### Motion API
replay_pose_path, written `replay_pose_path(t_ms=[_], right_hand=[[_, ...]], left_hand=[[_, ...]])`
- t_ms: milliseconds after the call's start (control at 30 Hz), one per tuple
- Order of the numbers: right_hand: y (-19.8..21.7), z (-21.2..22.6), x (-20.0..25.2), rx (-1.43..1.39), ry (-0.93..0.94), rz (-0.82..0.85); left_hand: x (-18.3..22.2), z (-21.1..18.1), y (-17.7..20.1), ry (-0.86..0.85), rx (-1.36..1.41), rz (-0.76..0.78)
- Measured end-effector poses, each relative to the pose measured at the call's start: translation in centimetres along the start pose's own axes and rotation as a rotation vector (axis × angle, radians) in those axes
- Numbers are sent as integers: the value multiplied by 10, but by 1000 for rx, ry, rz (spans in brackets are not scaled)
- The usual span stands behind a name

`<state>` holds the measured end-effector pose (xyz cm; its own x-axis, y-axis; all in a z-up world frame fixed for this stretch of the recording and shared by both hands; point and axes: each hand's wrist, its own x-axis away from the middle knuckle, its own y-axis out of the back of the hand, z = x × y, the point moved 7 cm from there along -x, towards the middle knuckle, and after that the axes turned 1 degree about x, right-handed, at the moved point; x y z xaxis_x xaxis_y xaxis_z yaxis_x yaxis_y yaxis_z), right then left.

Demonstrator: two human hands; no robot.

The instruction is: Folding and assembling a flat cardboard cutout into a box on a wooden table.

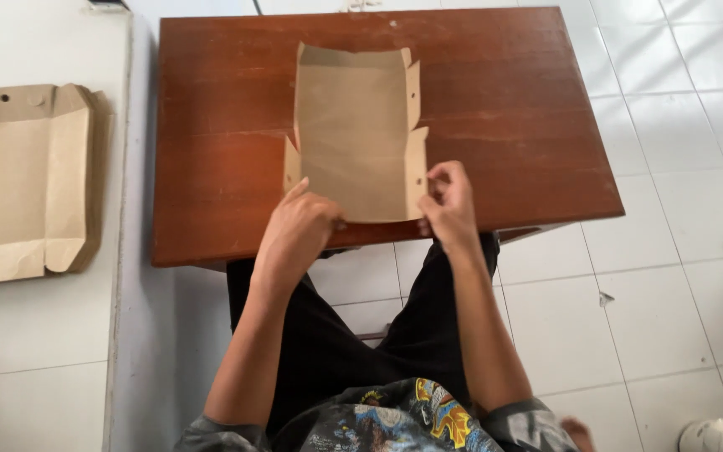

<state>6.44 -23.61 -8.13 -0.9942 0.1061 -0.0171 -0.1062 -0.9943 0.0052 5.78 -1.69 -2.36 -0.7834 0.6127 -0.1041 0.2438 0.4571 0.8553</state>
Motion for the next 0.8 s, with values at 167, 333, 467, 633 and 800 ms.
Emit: replay_pose_path(t_ms=[167, 333, 467, 633, 800], right_hand=[[24, 37, -11, 757, 65, -23], [-34, 104, -32, 866, 301, 18], [-116, 66, -107, 744, 284, 265], [-158, 8, -161, 940, 147, 212], [-156, 14, -179, 875, 299, 84]], left_hand=[[7, 20, -1, -173, -83, -522], [8, 58, 32, 174, 365, -682], [-20, 95, 1, 520, 269, -290], [-21, 75, 1, 550, 354, -359], [-21, 69, 11, 499, 461, -492]])
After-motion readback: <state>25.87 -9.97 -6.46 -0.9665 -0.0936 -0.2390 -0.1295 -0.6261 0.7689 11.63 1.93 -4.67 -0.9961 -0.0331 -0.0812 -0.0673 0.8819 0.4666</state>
